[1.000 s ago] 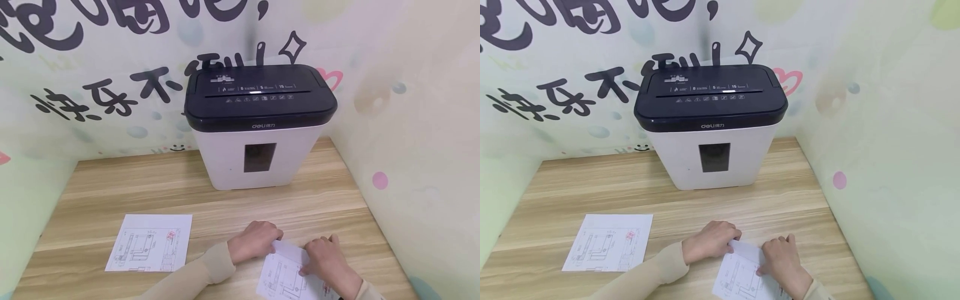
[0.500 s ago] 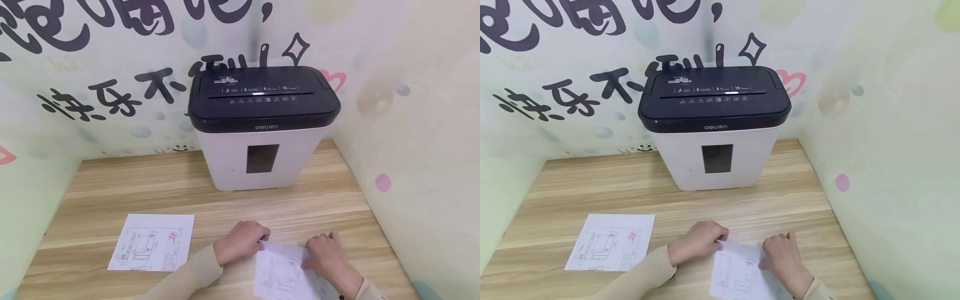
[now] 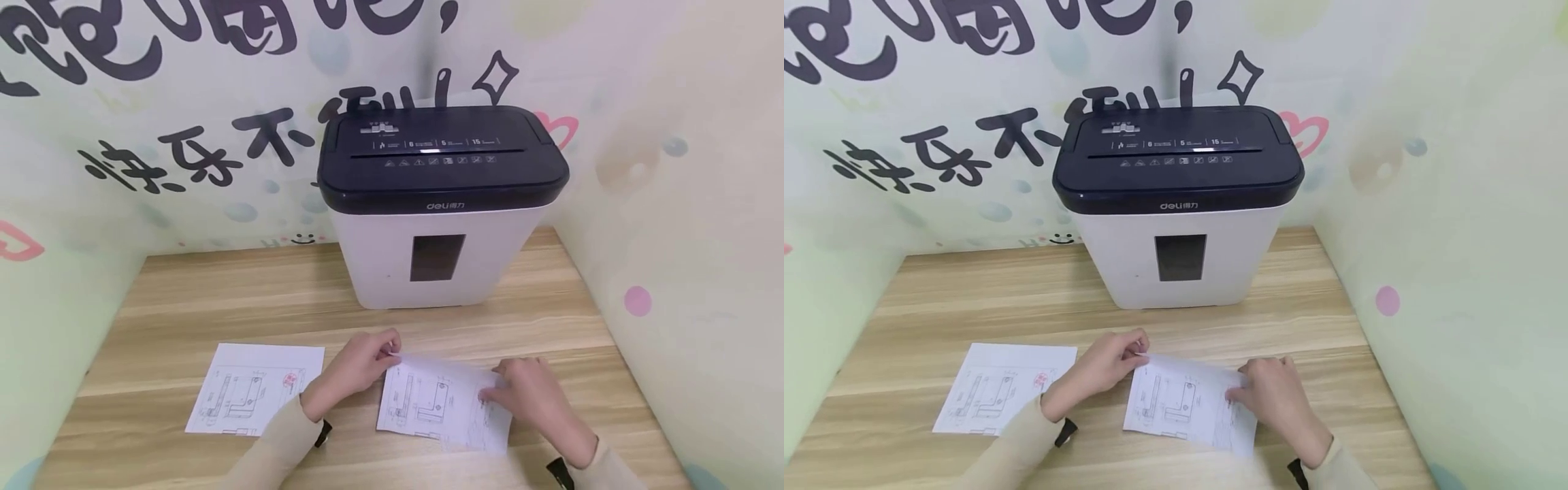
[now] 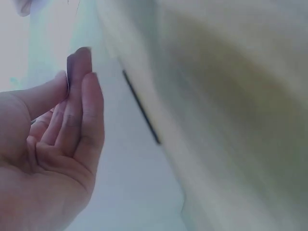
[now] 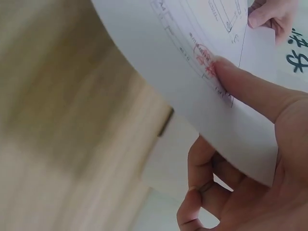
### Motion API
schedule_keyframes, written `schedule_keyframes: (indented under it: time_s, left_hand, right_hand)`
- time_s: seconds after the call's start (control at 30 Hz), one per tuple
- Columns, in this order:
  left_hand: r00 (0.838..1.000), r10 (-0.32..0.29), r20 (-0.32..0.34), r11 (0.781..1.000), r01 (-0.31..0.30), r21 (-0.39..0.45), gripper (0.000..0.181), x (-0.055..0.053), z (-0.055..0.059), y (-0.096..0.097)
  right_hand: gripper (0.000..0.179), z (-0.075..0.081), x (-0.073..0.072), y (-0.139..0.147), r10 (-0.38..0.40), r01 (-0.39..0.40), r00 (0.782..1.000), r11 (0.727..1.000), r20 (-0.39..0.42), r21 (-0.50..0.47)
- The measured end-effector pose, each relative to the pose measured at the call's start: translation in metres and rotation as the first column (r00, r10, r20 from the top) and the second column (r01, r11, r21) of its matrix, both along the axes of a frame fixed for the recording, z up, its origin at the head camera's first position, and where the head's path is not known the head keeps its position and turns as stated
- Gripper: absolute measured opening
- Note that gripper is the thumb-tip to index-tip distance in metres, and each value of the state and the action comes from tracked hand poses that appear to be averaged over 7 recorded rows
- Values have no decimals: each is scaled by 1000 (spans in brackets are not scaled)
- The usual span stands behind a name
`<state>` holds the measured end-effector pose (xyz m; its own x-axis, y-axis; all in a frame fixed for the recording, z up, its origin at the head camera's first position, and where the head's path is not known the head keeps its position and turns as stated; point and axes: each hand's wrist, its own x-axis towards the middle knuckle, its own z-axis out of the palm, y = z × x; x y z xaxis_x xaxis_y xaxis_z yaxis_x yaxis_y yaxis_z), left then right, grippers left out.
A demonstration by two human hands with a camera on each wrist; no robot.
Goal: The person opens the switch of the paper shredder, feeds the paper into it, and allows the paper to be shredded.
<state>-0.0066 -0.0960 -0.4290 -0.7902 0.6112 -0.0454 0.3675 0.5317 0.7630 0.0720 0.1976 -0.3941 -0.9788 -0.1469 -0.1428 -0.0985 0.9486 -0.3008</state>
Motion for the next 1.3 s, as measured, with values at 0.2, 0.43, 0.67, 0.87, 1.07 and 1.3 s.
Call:
schedule_keyframes:
  time_s: [0.2,0.43,0.67,0.87,1.07,1.3]
  left_hand:
    - [996,65,-55,994,-59,95,11,-8,19,-10]
    - [978,183,-100,961,-156,226,15,-19,40,-30]
    - [972,211,-104,944,-175,279,17,-22,53,-40]
    - [967,225,-116,933,-180,310,22,-23,59,-43]
    - [971,214,-107,931,-170,322,33,-23,66,-46]
    - [960,240,-143,910,-171,379,36,-24,78,-51]
  right_hand:
    - [29,15,-13,1,4,-9,999,995,-46,-102]
    - [25,28,-20,8,-83,48,991,953,-104,-299]
    - [28,34,-27,8,-63,-23,973,932,-222,-362]
    - [23,41,-30,7,-60,-49,964,917,-259,-396]
    - [16,50,-32,7,-77,-61,960,883,-270,-465]
    - [17,65,-37,7,-75,-87,953,860,-295,-503]
